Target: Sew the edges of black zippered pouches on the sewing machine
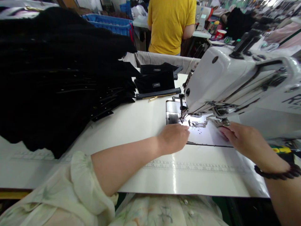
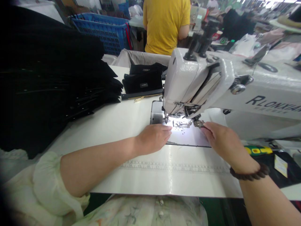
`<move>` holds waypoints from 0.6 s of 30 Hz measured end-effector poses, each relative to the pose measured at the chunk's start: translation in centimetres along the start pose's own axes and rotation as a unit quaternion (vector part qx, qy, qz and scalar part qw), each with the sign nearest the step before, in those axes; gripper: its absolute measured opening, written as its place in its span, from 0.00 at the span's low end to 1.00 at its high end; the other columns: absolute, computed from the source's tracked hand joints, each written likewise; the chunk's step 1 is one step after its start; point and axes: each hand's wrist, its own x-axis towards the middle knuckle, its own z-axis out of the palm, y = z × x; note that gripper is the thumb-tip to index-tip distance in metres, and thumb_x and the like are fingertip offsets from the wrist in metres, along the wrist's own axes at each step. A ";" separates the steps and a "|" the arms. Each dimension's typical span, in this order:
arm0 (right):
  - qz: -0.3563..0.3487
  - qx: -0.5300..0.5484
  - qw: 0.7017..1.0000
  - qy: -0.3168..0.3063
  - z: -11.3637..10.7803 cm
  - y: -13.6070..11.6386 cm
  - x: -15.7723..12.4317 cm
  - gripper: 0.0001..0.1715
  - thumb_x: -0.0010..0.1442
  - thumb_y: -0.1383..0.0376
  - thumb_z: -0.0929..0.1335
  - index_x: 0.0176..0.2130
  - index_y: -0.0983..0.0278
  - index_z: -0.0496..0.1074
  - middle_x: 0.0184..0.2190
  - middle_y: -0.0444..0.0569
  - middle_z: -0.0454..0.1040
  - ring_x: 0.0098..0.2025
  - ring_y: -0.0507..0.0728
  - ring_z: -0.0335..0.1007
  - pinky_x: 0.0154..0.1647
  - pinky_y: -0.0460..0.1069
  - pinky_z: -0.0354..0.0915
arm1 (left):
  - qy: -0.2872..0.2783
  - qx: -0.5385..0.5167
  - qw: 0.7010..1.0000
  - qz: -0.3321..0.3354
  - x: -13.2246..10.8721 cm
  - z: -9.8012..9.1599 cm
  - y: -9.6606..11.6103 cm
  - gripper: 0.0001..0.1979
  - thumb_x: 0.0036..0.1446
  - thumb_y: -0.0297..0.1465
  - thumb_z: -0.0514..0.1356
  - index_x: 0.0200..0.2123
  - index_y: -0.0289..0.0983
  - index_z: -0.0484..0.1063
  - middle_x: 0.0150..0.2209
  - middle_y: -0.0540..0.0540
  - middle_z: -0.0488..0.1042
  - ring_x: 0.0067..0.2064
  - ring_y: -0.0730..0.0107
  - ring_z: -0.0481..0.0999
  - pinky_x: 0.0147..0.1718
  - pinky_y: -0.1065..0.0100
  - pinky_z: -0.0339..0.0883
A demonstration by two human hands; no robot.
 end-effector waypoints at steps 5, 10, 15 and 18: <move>-0.020 0.068 0.997 -0.043 0.0 -4.4 0.4 0.19 0.62 0.55 0.57 0.24 0.60 0.61 0.16 0.47 0.67 0.20 0.55 0.65 0.25 0.49 0.57 | 0.007 0.001 1.000 -0.008 0.2 0.2 0.0 0.13 0.66 0.24 0.52 0.37 0.32 0.76 0.44 0.41 0.79 0.41 0.64 0.79 0.37 0.65 0.73; -0.026 0.061 0.997 -0.040 0.8 -6.3 2.0 0.14 0.61 0.59 0.60 0.26 0.61 0.63 0.19 0.47 0.69 0.21 0.55 0.64 0.23 0.49 0.52 | 0.021 0.001 1.000 -0.011 0.2 0.1 0.1 0.12 0.65 0.24 0.52 0.36 0.32 0.77 0.44 0.40 0.79 0.40 0.64 0.80 0.36 0.65 0.73; -0.038 0.034 0.998 -0.026 1.7 -5.2 2.6 0.14 0.62 0.59 0.60 0.31 0.62 0.70 0.24 0.50 0.72 0.24 0.56 0.65 0.25 0.49 0.54 | -0.008 -0.022 1.000 -0.015 0.2 -0.3 0.2 0.12 0.64 0.22 0.53 0.37 0.32 0.77 0.45 0.41 0.79 0.43 0.61 0.80 0.38 0.62 0.74; -0.065 0.018 0.998 -0.016 1.9 -4.3 2.7 0.16 0.62 0.58 0.61 0.34 0.63 0.73 0.27 0.52 0.75 0.26 0.57 0.68 0.26 0.50 0.56 | -0.012 -0.033 0.999 -0.015 0.2 -0.4 0.1 0.12 0.64 0.22 0.52 0.37 0.32 0.77 0.45 0.42 0.79 0.44 0.60 0.79 0.39 0.62 0.73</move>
